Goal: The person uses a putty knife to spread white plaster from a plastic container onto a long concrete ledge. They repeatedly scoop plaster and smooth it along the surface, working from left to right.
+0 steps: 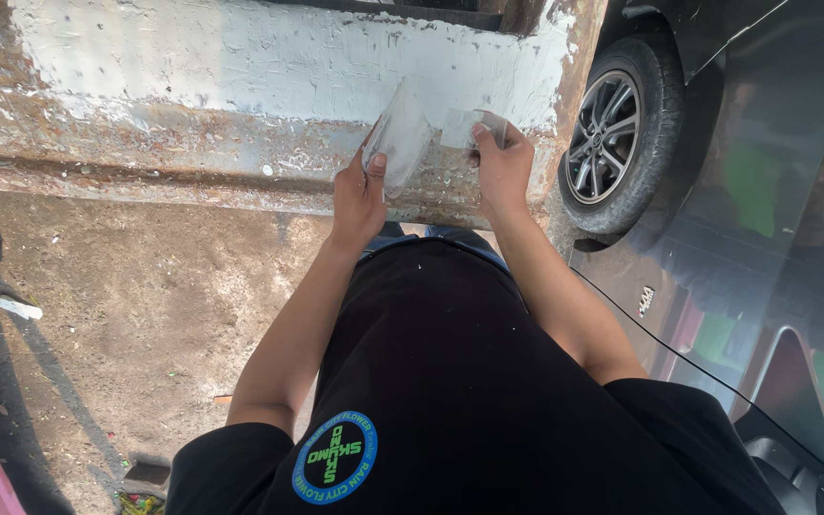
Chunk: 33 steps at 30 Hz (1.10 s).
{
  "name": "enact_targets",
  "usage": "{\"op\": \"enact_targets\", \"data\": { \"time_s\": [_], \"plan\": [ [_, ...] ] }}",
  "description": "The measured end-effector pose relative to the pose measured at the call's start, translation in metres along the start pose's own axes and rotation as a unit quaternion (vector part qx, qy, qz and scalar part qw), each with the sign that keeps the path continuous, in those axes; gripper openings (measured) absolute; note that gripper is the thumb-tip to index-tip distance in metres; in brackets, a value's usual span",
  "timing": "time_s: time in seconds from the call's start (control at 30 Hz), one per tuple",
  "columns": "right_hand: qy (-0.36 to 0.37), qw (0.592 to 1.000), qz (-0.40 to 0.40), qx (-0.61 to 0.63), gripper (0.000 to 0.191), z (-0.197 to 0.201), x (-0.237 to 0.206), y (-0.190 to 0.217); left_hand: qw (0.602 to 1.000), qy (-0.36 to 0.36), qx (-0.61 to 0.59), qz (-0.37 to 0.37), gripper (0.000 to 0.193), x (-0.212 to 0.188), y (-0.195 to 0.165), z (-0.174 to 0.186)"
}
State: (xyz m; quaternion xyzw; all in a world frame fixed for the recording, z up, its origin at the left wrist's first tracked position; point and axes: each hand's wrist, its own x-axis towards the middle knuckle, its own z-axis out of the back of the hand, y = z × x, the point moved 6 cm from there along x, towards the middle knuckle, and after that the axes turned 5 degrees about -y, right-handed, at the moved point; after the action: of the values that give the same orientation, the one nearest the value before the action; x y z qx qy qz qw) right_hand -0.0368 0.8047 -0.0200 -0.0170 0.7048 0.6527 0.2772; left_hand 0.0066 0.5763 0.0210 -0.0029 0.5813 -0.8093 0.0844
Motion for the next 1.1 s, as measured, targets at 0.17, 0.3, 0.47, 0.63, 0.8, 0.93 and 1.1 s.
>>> {"op": "enact_targets", "data": {
  "time_s": [0.17,0.3,0.47,0.63,0.8,0.93,1.1],
  "plan": [
    [0.0,1.0,-0.006,-0.027,0.02,0.001,-0.005,-0.012,0.996,0.019,-0.027,-0.077,0.058,-0.001,-0.015,-0.004],
    [0.001,1.0,-0.005,-0.026,0.018,-0.001,-0.003,-0.011,0.996,0.026,-0.056,-0.071,0.06,0.004,-0.024,-0.004],
    [0.011,1.0,-0.002,0.0,0.018,-0.011,-0.005,-0.008,0.996,0.052,-0.053,-0.04,0.062,0.009,-0.026,-0.005],
    [0.014,1.0,-0.007,0.025,0.017,-0.019,-0.001,-0.004,0.994,0.088,-0.022,-0.066,0.064,0.014,-0.031,-0.01],
    [-0.053,0.997,0.055,-0.02,0.019,0.003,0.015,0.014,0.999,0.031,-0.028,-0.018,0.061,0.029,-0.017,0.011],
    [-0.083,0.97,0.133,-0.183,0.021,0.015,0.015,0.019,0.999,0.029,-0.021,0.02,0.059,0.032,-0.003,0.029],
    [-0.067,0.876,0.346,-0.33,0.027,-0.003,-0.004,0.02,0.999,0.037,-0.014,0.013,0.06,0.037,0.004,0.045]
  ]
}}
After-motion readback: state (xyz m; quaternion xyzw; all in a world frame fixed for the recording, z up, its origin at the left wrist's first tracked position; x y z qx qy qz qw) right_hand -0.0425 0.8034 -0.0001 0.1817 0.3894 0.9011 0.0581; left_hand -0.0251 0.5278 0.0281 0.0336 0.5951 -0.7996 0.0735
